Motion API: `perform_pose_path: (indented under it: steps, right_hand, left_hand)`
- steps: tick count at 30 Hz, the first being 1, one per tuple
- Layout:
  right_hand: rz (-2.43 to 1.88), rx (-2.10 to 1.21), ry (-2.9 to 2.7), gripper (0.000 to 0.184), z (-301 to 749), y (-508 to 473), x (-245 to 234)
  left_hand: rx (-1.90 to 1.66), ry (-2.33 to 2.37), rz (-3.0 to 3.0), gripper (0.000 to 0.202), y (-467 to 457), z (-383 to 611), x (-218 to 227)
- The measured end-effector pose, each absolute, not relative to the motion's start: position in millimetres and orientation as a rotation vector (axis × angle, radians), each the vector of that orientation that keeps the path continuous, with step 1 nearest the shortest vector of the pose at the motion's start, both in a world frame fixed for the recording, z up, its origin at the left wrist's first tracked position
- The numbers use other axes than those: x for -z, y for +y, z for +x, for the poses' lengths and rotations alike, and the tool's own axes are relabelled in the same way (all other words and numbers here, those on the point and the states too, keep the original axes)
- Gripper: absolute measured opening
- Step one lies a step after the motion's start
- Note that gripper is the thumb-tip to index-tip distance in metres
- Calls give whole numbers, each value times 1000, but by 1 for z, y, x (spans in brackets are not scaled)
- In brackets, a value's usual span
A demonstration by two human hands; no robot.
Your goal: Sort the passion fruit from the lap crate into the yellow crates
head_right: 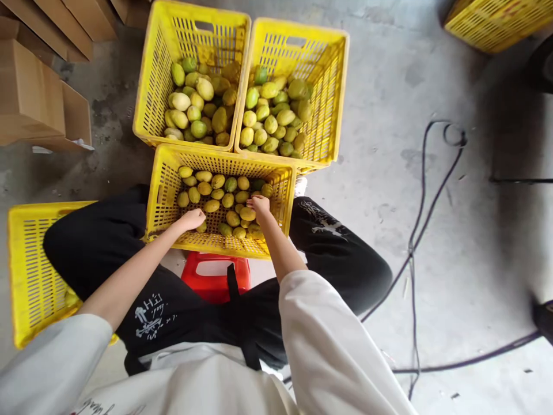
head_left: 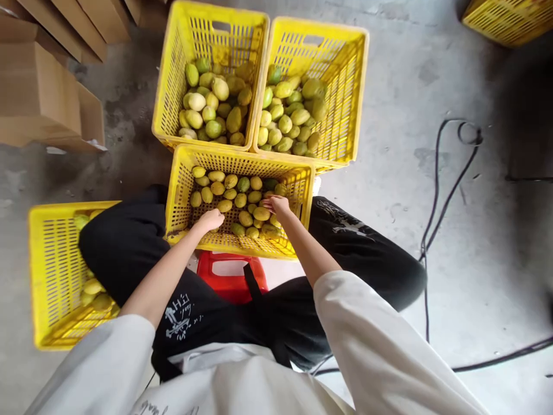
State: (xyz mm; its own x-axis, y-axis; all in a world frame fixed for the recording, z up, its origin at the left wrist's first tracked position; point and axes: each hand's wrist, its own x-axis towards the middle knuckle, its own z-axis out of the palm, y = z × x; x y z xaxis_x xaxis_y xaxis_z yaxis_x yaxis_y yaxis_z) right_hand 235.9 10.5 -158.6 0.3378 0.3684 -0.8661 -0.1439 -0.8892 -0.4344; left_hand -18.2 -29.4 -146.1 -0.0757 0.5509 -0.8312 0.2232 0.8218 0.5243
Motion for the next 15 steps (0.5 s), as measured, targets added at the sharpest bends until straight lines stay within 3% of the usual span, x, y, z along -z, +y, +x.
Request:
perform_pose_path:
  steps: [4,8,15]
  right_hand:
    - [-2321,-1567,-385,37,236,25,203]
    - [-2189,-1560,-969,51,229,40,242]
    - [-1784,-1714,-1396,38,199,68,313]
  left_hand:
    - [11,1702,882,57,-18,-17,174]
    - [141,1700,998,44,-2,-3,206]
    - [128,1751,982,54,1,1,275]
